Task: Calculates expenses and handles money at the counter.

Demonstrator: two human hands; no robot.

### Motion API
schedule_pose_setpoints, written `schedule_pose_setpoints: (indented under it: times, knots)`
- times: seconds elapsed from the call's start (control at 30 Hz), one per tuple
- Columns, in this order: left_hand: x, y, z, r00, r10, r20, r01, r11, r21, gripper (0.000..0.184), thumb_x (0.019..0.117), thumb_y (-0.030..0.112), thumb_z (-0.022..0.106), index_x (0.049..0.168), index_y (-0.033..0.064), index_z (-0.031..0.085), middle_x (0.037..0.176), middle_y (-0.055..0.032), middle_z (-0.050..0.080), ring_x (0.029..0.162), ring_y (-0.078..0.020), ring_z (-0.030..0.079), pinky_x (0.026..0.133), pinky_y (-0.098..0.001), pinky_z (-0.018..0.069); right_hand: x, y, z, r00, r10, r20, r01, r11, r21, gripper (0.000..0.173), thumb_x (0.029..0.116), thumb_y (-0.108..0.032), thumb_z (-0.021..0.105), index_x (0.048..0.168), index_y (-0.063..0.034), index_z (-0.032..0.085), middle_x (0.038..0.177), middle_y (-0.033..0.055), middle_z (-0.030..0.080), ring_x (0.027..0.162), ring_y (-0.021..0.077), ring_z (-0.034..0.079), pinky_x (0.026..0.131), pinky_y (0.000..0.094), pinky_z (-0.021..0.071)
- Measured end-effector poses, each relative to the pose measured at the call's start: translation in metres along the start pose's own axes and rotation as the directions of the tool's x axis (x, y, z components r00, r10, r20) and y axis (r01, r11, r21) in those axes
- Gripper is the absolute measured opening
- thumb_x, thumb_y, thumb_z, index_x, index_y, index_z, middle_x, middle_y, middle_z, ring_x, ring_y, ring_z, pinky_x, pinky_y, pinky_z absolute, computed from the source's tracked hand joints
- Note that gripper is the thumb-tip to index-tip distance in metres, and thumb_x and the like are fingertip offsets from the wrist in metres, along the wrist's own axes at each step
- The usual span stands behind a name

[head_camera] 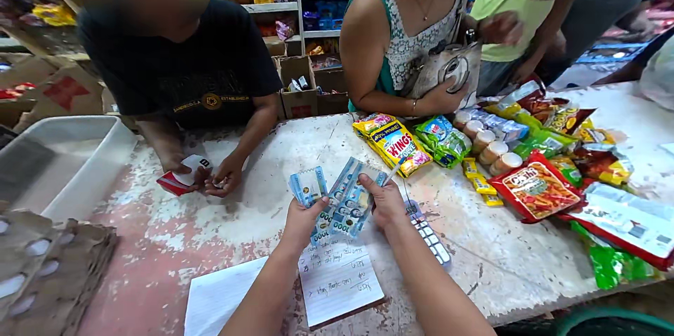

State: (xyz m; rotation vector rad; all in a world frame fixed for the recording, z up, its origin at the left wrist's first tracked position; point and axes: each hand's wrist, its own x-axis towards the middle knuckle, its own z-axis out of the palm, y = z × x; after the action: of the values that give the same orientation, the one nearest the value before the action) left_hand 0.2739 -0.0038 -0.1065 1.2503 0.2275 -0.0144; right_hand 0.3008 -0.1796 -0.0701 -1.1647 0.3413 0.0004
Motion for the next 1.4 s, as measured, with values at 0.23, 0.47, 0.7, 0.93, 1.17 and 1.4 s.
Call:
schedule_pose_setpoints:
  times: [0.23, 0.47, 0.7, 0.93, 1.17, 1.4]
  knots:
    - [0.004, -0.005, -0.004, 0.999, 0.049, 0.012, -0.049, 0.999, -0.012, 0.030, 0.0918, -0.005, 0.068, 0.118, -0.0079, 0.055, 0.093, -0.0116, 0.074, 0.084, -0.0170, 0.074, 0.079, -0.0325, 0.0631, -0.012, -0.002, 0.003, 0.961, 0.126, 0.247, -0.106, 0.990, -0.095, 0.025, 0.0907, 0.006, 0.069, 0.114, 0.0044, 0.061, 0.090, 0.0107, 0.074, 0.079, 0.0166, 0.073, 0.075, 0.0327, 0.0634]
    - [-0.002, -0.009, 0.000, 0.996, 0.074, 0.057, -0.078, 0.995, 0.067, 0.033, 0.0864, -0.007, 0.072, 0.116, -0.0068, 0.058, 0.096, -0.0092, 0.075, 0.087, -0.0134, 0.074, 0.081, -0.0307, 0.0628, -0.011, 0.023, 0.011, 0.972, 0.137, 0.189, -0.095, 0.971, -0.218, 0.023, 0.0864, 0.003, 0.076, 0.107, 0.0060, 0.068, 0.090, 0.0099, 0.075, 0.080, 0.0144, 0.073, 0.078, 0.0310, 0.0626]
    - [-0.004, -0.007, -0.001, 0.995, 0.075, -0.064, -0.066, 0.989, 0.135, 0.031, 0.0961, 0.003, 0.064, 0.125, -0.0046, 0.054, 0.096, -0.0035, 0.071, 0.082, -0.0066, 0.070, 0.077, -0.0296, 0.0622, -0.008, 0.006, 0.003, 0.970, 0.180, 0.164, -0.167, 0.982, -0.089, 0.041, 0.0915, -0.004, 0.074, 0.129, 0.0036, 0.056, 0.101, 0.0126, 0.072, 0.086, 0.0177, 0.071, 0.082, 0.0361, 0.0610]
    - [-0.003, -0.013, -0.002, 0.989, 0.148, -0.030, -0.142, 0.977, 0.158, 0.040, 0.0821, -0.012, 0.068, 0.117, -0.0032, 0.052, 0.091, 0.0032, 0.069, 0.081, 0.0004, 0.068, 0.077, -0.0229, 0.0604, -0.009, 0.027, 0.010, 0.939, 0.227, 0.257, -0.172, 0.960, -0.220, 0.039, 0.0870, -0.002, 0.078, 0.122, 0.0037, 0.062, 0.102, 0.0104, 0.072, 0.088, 0.0141, 0.069, 0.084, 0.0341, 0.0588]
    - [0.006, -0.017, -0.004, 0.987, 0.122, -0.107, -0.114, 0.990, 0.078, 0.036, 0.0934, 0.001, 0.068, 0.126, -0.0065, 0.056, 0.100, -0.0119, 0.072, 0.086, -0.0154, 0.072, 0.078, -0.0346, 0.0629, -0.010, 0.005, 0.006, 0.961, 0.203, 0.186, -0.192, 0.978, -0.077, 0.037, 0.0943, -0.003, 0.070, 0.128, 0.0035, 0.055, 0.100, 0.0122, 0.072, 0.086, 0.0181, 0.072, 0.081, 0.0359, 0.0617]
    - [0.002, -0.011, -0.001, 0.993, 0.114, -0.008, -0.113, 0.992, 0.051, 0.041, 0.0838, -0.007, 0.074, 0.121, -0.0080, 0.056, 0.098, -0.0112, 0.074, 0.088, -0.0149, 0.073, 0.081, -0.0318, 0.0628, -0.014, 0.024, 0.013, 0.956, 0.227, 0.186, -0.185, 0.958, -0.219, 0.034, 0.0886, 0.000, 0.075, 0.119, 0.0055, 0.061, 0.096, 0.0119, 0.073, 0.083, 0.0171, 0.073, 0.079, 0.0332, 0.0622]
